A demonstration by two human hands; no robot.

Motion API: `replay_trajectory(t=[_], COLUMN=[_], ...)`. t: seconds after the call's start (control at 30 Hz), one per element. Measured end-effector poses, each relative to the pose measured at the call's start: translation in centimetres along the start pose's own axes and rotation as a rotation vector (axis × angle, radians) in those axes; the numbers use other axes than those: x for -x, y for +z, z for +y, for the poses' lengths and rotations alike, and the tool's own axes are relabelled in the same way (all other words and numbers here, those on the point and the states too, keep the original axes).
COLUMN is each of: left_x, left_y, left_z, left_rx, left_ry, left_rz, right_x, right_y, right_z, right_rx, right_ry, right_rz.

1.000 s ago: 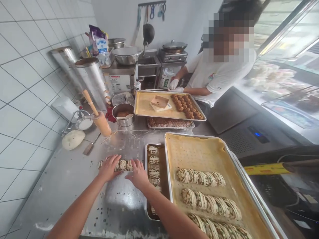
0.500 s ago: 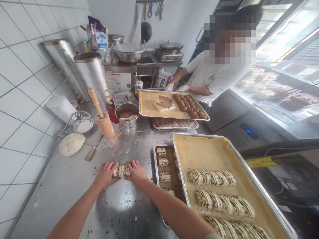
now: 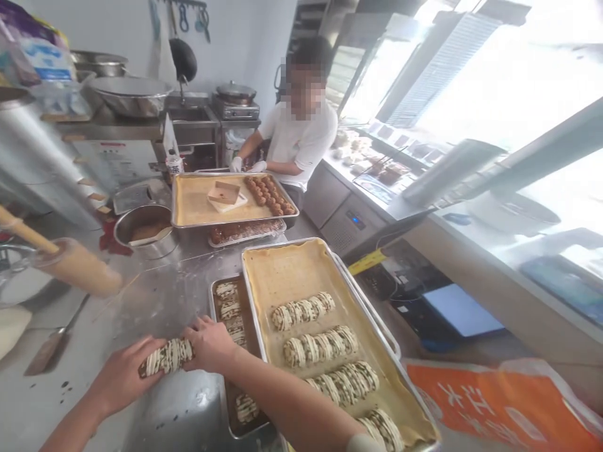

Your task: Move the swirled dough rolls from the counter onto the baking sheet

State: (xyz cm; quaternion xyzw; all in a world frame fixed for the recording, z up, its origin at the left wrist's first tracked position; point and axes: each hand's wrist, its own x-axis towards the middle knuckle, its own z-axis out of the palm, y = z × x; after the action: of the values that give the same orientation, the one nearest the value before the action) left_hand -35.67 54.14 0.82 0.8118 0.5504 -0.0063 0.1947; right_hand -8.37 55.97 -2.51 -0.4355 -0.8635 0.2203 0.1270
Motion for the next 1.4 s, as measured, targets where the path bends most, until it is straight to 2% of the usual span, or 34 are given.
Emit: replay_trajectory(t=[0.07,0.17,0.27,0.37,0.43,0.53,0.6,0.67,0.73,0.8,0.87,0.97,1.03,1.07,1.13,1.23,1.3,1.4], left_x=[-2.3,-7.4,-13.7,-19.8,-22.9,-25.2,-25.2,-24.7,-24.2,-23.7,-22.2,-16.7,-10.9,-7.6,-1.0,6.4,8.7,8.6], left_y=[-0.6,-1.3,-0.6,2.1,4.5,7.9,9.3,9.9,9.7,8.9,7.6,6.3,6.9,7.8,10.7,16.1,19.2,21.7], left_z=[5.7,15.5,24.8,31.3,33.8,34.8,34.6,34.3,34.3,34.9,36.0,38.2,39.6,40.3,41.5,43.0,43.6,44.2], left_rx=[-0.026,-0.037,-0.056,-0.077,-0.112,-0.186,-0.213,-0.207,-0.192,-0.18,-0.157,-0.047,0.054,0.099,0.17,0.217,0.211,0.168], left_ry=[0.069,0.209,0.299,0.324,0.298,0.21,0.167,0.154,0.173,0.185,0.181,0.116,0.03,-0.006,-0.027,-0.058,-0.102,-0.119], left_rz=[0.049,0.124,0.174,0.18,0.148,0.103,0.144,0.196,0.159,0.092,0.129,0.365,0.425,0.388,0.221,-0.005,-0.086,-0.188], right_x=[3.9,9.7,14.4,17.3,18.2,19.0,19.7,20.7,22.5,25.3,29.5,38.1,44.2,47.0,51.5,54.5,54.3,52.3], right_y=[-5.3,-13.5,-19.2,-20.8,-20.1,-18.6,-18.4,-18.8,-19.4,-19.6,-19.2,-17.3,-15.5,-14.5,-12.6,-10.0,-8.8,-7.7], right_z=[2.7,8.5,15.6,22.8,26.8,30.5,31.8,32.4,32.7,32.6,31.6,28.4,25.3,23.7,20.8,17.9,16.9,16.5], right_rx=[0.05,0.1,0.157,0.218,0.227,0.165,0.103,0.053,0.023,0.011,-0.005,-0.068,-0.125,-0.157,-0.232,-0.313,-0.32,-0.282], right_ry=[0.004,0.039,0.066,0.112,0.159,0.22,0.224,0.234,0.274,0.331,0.358,0.37,0.393,0.405,0.425,0.447,0.422,0.35], right_rz=[0.066,0.105,0.117,0.133,0.092,-0.008,0.024,0.108,0.143,0.164,0.254,0.383,0.352,0.308,0.195,0.063,0.002,-0.08])
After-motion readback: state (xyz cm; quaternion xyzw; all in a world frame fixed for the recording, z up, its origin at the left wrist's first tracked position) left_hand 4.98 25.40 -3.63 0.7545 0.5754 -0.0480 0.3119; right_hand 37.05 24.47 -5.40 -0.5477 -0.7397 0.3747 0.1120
